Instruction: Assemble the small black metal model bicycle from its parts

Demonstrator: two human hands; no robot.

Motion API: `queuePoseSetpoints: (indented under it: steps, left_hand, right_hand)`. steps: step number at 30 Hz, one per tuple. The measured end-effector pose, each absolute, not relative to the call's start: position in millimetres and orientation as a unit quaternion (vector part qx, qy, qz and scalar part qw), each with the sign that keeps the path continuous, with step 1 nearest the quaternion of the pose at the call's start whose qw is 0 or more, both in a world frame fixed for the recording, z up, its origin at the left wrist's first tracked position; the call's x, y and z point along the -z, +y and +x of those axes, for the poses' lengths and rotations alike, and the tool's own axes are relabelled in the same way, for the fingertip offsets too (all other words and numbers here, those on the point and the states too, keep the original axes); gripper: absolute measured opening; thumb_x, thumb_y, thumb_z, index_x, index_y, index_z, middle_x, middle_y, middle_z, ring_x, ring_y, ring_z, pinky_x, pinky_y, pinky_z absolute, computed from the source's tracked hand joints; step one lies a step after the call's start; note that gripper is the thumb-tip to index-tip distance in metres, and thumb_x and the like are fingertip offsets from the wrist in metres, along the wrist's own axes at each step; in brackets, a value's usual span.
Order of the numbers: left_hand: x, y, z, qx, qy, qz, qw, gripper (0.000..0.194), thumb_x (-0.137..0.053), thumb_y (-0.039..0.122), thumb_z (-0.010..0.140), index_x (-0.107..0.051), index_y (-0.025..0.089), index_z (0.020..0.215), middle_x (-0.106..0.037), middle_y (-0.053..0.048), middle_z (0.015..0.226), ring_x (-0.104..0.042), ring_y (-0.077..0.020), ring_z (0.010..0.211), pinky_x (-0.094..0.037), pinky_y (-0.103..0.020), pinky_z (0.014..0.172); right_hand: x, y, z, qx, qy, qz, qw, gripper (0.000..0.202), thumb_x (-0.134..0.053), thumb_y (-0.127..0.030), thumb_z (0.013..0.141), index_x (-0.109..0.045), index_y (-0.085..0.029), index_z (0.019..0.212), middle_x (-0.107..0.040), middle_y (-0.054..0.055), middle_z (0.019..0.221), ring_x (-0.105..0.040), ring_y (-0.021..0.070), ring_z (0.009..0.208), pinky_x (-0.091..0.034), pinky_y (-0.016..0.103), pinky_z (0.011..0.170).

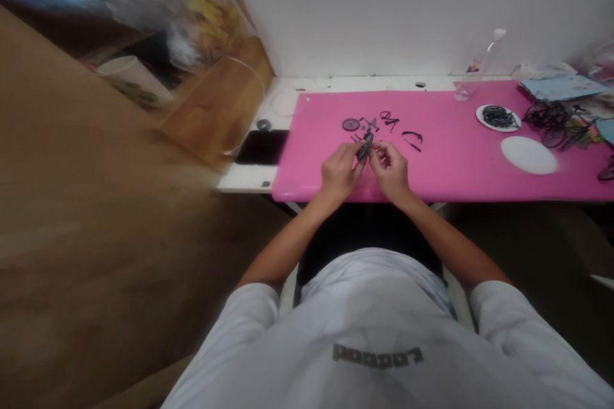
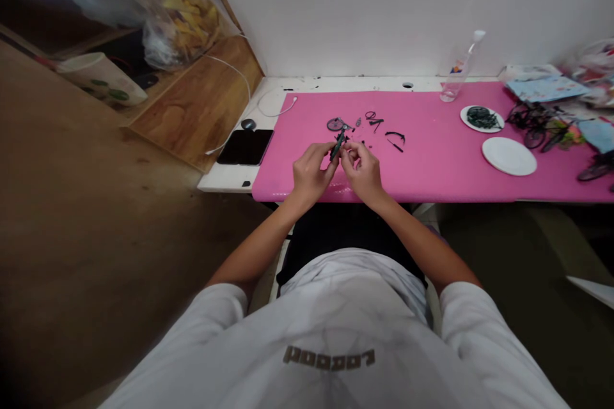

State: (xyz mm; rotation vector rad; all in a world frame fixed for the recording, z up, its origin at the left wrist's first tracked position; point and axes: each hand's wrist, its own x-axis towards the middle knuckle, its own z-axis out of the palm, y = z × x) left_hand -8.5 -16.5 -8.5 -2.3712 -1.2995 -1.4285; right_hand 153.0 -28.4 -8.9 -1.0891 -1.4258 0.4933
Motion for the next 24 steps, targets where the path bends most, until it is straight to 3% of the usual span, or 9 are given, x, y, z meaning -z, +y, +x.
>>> queuePoseSetpoints:
  steps: [8,17,24]
  left_hand:
    - [8.6,-16.9,-7.6,0.475,-0.428,-0.768,0.033,0.027,-0.06,0.027,0.11,-0.075,0.019,0.131,-0.082,-0.014,0.123,-0.08,-0.0246,0.114,-0.064,-0.036,0.096]
    - [8.3,-16.5,-8.8,0.464,-0.423,-0.777,0.042,0.029,-0.058,0.026,0.111,-0.077,0.02,0.131,-0.084,-0.011,0.122,-0.081,-0.0216,0.11,-0.064,-0.03,0.088]
    - [11.1,-15.4,-8.5,0.464,-0.422,-0.778,0.025,0.029,-0.059,0.024,0.11,-0.077,0.02,0.132,-0.083,-0.013,0.12,-0.081,-0.0228,0.107,-0.064,-0.031,0.089]
  right_hand:
    - [4.8,-30.4,148.7,-0.275,-0.579,-0.469,0.608,0.041,-0.075,-0.063,0.097,-0.073,-0.023,0.106,-0.057,-0.004,0.073,-0.04,0.0106,0.056,-0.035,0.028,0.052]
    - [9.2,-22.9,151.3,-0.351,-0.56,-0.453,0.599,0.052,-0.076,-0.074,0.092,-0.071,-0.023,0.104,-0.059,-0.004,0.069,-0.053,0.0125,0.059,-0.044,0.028,0.055]
    - [8.3,-22.1,151.7,-0.437,-0.527,-0.442,0.58,0.064,-0.079,-0.083,0.084,-0.071,-0.022,0.102,-0.056,-0.006,0.061,-0.047,0.0108,0.051,-0.037,0.026,0.048]
